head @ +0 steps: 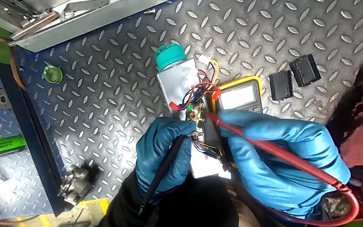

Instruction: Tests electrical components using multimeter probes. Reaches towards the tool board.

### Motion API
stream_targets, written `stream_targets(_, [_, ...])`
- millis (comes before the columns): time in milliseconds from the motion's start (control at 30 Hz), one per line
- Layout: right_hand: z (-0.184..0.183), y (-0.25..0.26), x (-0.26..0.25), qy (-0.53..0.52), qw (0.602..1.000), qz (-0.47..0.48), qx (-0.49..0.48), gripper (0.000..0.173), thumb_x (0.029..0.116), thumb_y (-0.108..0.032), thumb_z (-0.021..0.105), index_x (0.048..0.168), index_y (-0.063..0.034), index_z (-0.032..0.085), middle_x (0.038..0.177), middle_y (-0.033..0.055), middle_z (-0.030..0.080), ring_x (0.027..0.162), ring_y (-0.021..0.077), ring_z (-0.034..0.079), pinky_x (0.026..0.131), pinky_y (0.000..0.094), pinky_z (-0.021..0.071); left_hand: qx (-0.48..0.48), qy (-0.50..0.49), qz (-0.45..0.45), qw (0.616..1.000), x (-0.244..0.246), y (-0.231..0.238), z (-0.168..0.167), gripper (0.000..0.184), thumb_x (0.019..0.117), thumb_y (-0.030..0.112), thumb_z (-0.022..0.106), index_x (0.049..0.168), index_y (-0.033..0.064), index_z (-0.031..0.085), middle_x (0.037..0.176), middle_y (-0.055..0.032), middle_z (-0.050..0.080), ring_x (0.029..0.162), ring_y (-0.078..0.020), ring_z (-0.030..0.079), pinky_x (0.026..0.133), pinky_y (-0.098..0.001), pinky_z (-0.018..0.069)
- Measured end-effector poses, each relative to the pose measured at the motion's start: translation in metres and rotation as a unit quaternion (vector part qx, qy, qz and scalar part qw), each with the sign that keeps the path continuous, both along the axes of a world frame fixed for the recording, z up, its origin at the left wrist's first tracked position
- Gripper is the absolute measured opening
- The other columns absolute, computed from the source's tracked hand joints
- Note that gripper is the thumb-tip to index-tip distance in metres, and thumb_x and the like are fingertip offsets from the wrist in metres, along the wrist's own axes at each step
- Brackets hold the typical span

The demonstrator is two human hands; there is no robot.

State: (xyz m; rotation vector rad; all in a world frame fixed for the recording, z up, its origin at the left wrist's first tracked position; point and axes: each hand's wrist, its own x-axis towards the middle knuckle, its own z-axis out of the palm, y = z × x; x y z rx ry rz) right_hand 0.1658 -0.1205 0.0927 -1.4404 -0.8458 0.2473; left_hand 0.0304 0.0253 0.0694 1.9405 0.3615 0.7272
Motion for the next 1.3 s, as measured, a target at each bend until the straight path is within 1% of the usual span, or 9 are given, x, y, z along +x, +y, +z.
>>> stream_targets(133, [-0.0012,0.0009,-0.0004,-0.006,1.000,0.004,-0.002,0.018,0.0895,0.003,0.069,0.104,-0.0058,0.065,0.107,0.0111,0.075,0.104,0.0298,0.074,0.088,0.0426,0.0663,0.000,-0.004,-0.003,1.000,-0.0003,0.0000,-0.0004,0.022,0.0966,0.010,0.056,0.109,-0.0019,0.069,0.102,-0.0090,0.069,0.098,-0.0126,0.065,0.084,-0.0245,0.0560])
stream_targets(300, [-0.0020,0.0016,-0.0014,-0.007,1.000,0.006,-0.004,0.017,0.0893,0.004,0.069,0.102,-0.0055,0.064,0.107,0.0123,0.075,0.104,0.0314,0.074,0.088,0.0444,0.0665,0.007,-0.005,0.000,1.000,-0.0002,-0.0013,-0.0001,0.020,0.0966,0.008,0.055,0.107,-0.0032,0.069,0.101,-0.0093,0.069,0.099,-0.0141,0.066,0.085,-0.0263,0.0565])
stream_targets(467, [-0.0019,-0.0014,-0.0016,-0.019,1.000,0.004,-0.011,0.016,0.0895,0.003,0.069,0.102,-0.0055,0.064,0.108,0.0122,0.075,0.104,0.0321,0.074,0.089,0.0463,0.0663,0.009,0.008,0.002,1.000,0.0002,-0.0022,0.0020,0.021,0.0958,0.007,0.056,0.107,-0.0041,0.069,0.101,-0.0096,0.069,0.099,-0.0140,0.066,0.085,-0.0262,0.0568])
stream_targets(567, [-0.0024,-0.0007,-0.0013,-0.026,1.000,-0.001,-0.011,0.016,0.0891,0.003,0.069,0.102,-0.0053,0.064,0.108,0.0124,0.075,0.103,0.0312,0.074,0.087,0.0444,0.0665,0.012,0.008,0.003,1.000,0.0002,-0.0021,0.0018,0.021,0.0960,0.007,0.055,0.107,-0.0039,0.069,0.101,-0.0096,0.069,0.099,-0.0142,0.066,0.085,-0.0264,0.0568])
stream_targets(767, [-0.0030,-0.0002,-0.0009,-0.025,1.000,0.003,-0.008,0.015,0.0894,0.003,0.069,0.102,-0.0052,0.064,0.108,0.0130,0.075,0.104,0.0318,0.074,0.089,0.0458,0.0660,0.012,0.008,0.004,1.000,0.0003,-0.0020,0.0018,0.021,0.0961,0.008,0.056,0.108,-0.0038,0.069,0.102,-0.0095,0.069,0.099,-0.0136,0.066,0.084,-0.0256,0.0565])
stream_targets(933, [-0.0023,-0.0025,-0.0023,-0.065,0.998,0.004,-0.023,0.011,0.0901,0.001,0.068,0.098,-0.0054,0.063,0.106,0.0128,0.075,0.106,0.0331,0.073,0.092,0.0479,0.0652,0.015,0.015,0.005,1.000,0.0011,-0.0009,0.0023,0.022,0.0960,0.009,0.056,0.108,-0.0028,0.070,0.101,-0.0100,0.070,0.098,-0.0134,0.066,0.084,-0.0252,0.0564])
stream_targets(1033, [-0.0012,-0.0047,-0.0032,-0.076,0.997,0.002,-0.020,0.009,0.0911,-0.002,0.068,0.096,-0.0069,0.064,0.106,0.0114,0.076,0.108,0.0321,0.073,0.092,0.0471,0.0647,0.015,0.014,0.004,1.000,0.0011,-0.0008,0.0025,0.022,0.0955,0.008,0.056,0.108,-0.0033,0.070,0.101,-0.0100,0.070,0.098,-0.0135,0.066,0.085,-0.0254,0.0565])
stream_targets(1167, [0.0008,-0.0063,-0.0043,-0.096,0.995,-0.007,-0.026,0.009,0.0909,-0.002,0.068,0.095,-0.0077,0.063,0.106,0.0106,0.076,0.108,0.0312,0.073,0.090,0.0447,0.0660,0.015,0.016,0.002,1.000,0.0011,-0.0003,0.0034,0.022,0.0952,0.007,0.056,0.108,-0.0038,0.070,0.101,-0.0100,0.070,0.098,-0.0132,0.066,0.085,-0.0251,0.0559])
stream_targets(1300, [0.0016,-0.0056,-0.0043,-0.111,0.993,-0.008,-0.042,0.009,0.0911,-0.002,0.068,0.097,-0.0079,0.063,0.105,0.0099,0.076,0.106,0.0300,0.074,0.089,0.0435,0.0659,0.018,0.021,0.004,1.000,0.0013,-0.0008,0.0043,0.021,0.0950,0.007,0.057,0.107,-0.0037,0.070,0.102,-0.0099,0.071,0.099,-0.0133,0.066,0.086,-0.0248,0.0559])
